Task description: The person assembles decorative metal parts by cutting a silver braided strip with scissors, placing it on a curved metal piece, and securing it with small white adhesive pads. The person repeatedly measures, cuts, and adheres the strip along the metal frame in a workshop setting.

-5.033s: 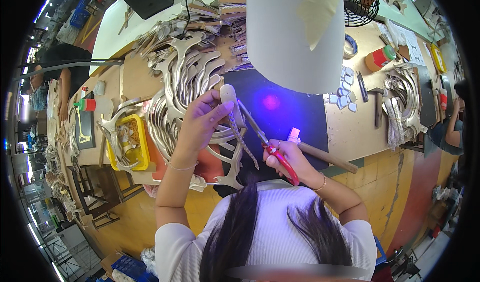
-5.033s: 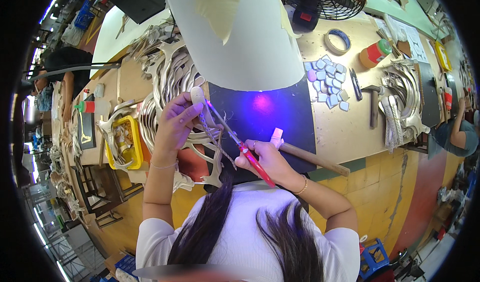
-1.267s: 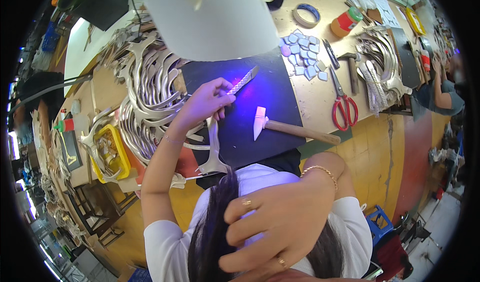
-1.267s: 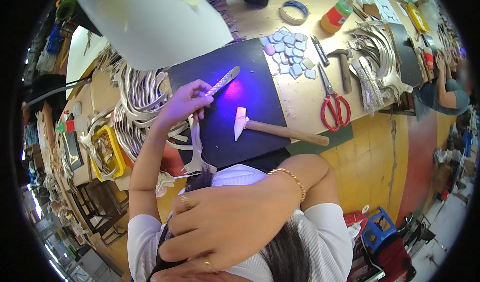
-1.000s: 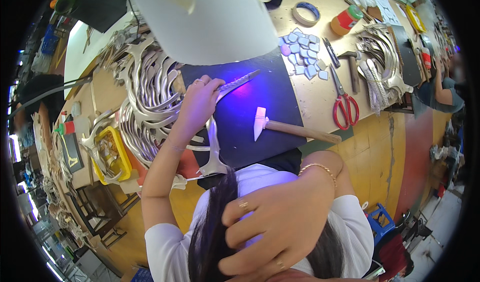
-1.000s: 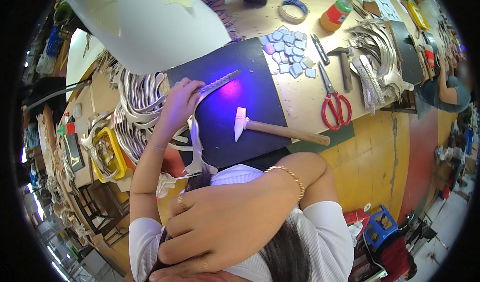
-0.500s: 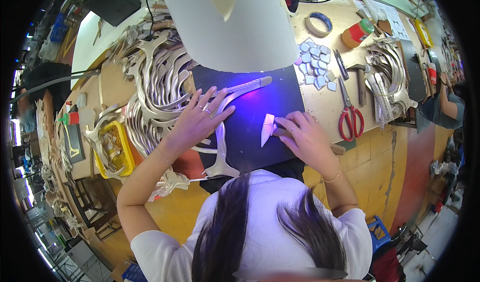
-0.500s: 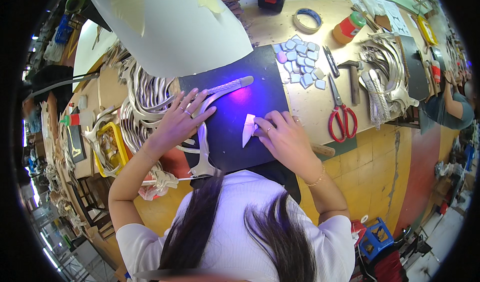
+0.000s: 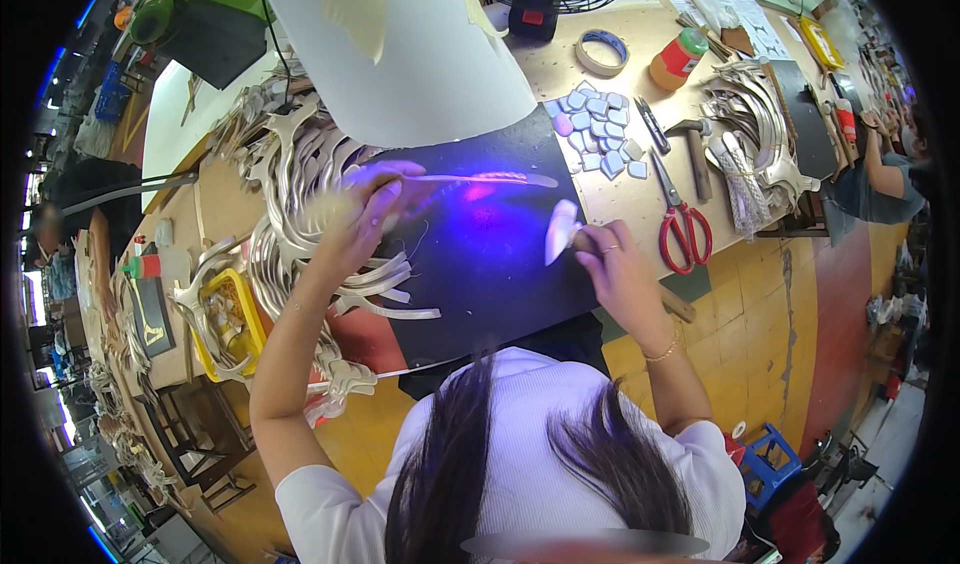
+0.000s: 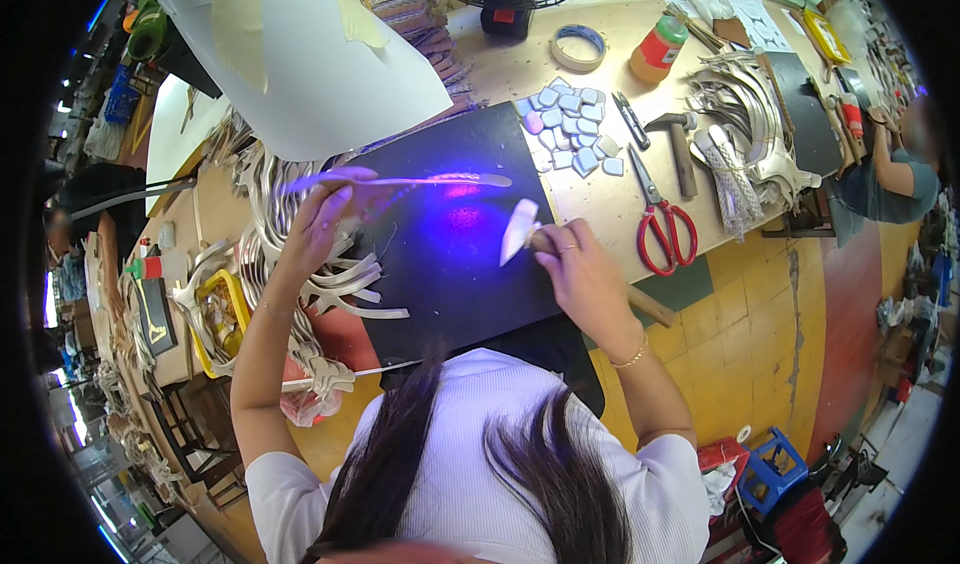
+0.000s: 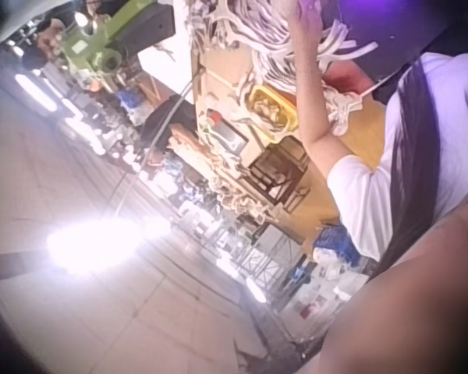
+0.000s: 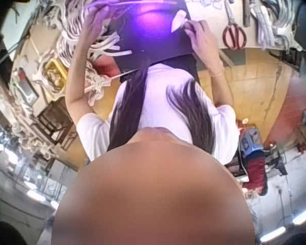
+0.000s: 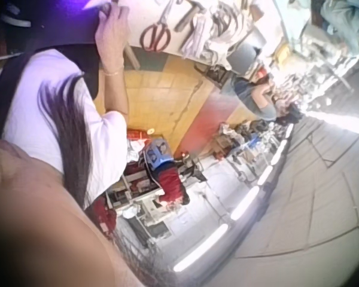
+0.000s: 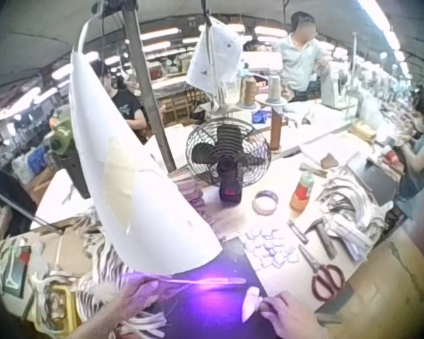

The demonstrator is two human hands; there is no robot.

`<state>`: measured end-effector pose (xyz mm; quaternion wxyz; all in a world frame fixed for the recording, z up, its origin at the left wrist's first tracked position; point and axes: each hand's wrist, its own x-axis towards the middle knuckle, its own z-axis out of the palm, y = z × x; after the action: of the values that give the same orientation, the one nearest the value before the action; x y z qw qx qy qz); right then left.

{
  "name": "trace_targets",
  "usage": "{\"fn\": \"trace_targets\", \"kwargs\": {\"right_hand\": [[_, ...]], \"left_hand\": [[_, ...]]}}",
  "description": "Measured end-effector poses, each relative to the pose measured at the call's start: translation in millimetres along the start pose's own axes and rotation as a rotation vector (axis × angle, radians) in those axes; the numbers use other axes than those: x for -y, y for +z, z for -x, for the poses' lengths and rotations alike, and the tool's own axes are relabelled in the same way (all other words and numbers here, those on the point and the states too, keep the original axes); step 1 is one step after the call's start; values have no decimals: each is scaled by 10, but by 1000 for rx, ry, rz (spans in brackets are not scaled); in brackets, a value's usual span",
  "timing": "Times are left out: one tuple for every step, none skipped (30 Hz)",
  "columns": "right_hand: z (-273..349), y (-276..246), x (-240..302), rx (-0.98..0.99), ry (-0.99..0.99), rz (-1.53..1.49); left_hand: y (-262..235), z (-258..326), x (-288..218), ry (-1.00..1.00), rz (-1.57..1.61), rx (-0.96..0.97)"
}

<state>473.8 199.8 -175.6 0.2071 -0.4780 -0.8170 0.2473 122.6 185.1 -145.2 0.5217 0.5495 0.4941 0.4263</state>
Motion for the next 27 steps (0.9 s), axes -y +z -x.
{"fn": "trace_targets", "kwargs": {"right_hand": [[10, -69, -22, -52, -8, 31], [27, -125, -43, -83, 18, 49], [42, -162, -64, -116, 27, 28], [58, -183, -82, -145, 34, 13], [71, -186, -96, -173, 41, -2], [85, -173, -102, -170, 71, -6], [91, -142, -100, -168, 29, -13], [95, -100, -90, -173, -5, -20], [96, -65, -76, -177, -40, -29], [99, -36, -57, -140, -41, 7], [98, -13, -33, -102, -43, 43], [93, 6, -6, -55, -42, 80], [92, 13, 22, -85, -66, 71], [87, 16, 48, -103, -86, 60], [80, 24, 78, -118, -96, 52], [66, 35, 103, -126, -125, 66], [49, 52, 126, -133, -142, 86], [31, 68, 139, -142, -158, 108], [3, 95, 146, -62, -118, 162], [-25, 127, 148, 17, -76, 215], [-42, 149, 144, 115, -29, 265], [-51, 164, 135, 103, -41, 268], [-52, 174, 124, 112, -48, 269], [-47, 182, 113, 132, -38, 280], [-43, 188, 103, 117, -54, 268], [-33, 190, 94, 115, -56, 269], [-24, 194, 88, 106, -62, 272]], "left_hand": [[15, 45, -24, -123, 92, 18], [47, 86, -24, -230, 171, 47], [89, 133, -9, -337, 252, 75], [138, 189, 22, -426, 356, 113], [214, 253, 74, -496, 358, 88], [310, 320, 142, -548, 382, 75], [392, 371, 212, -626, 394, 53], [455, 407, 280, -634, 445, 24], [493, 430, 341, -637, 472, -10], [525, 451, 394, -642, 498, -44], [542, 466, 436, -680, 505, -93], [538, 475, 468, -687, 560, -121], [533, 486, 493, -662, 557, -115], [523, 495, 513, -646, 549, -122], [515, 508, 528, -623, 546, -129], [509, 512, 542, -636, 529, -136], [505, 507, 555, -641, 516, -140], [506, 499, 563, -611, 529, -127], [508, 481, 569, -626, 508, -118], [515, 458, 566, -608, 514, -94], [519, 442, 548, -660, 478, -110], [534, 437, 523, -631, 492, -104], [572, 452, 491, -674, 467, -138], [603, 472, 456, -718, 441, -171], [619, 487, 424, -736, 427, -153], [636, 511, 403, -755, 415, -134], [647, 528, 400, -723, 437, -95]]}}
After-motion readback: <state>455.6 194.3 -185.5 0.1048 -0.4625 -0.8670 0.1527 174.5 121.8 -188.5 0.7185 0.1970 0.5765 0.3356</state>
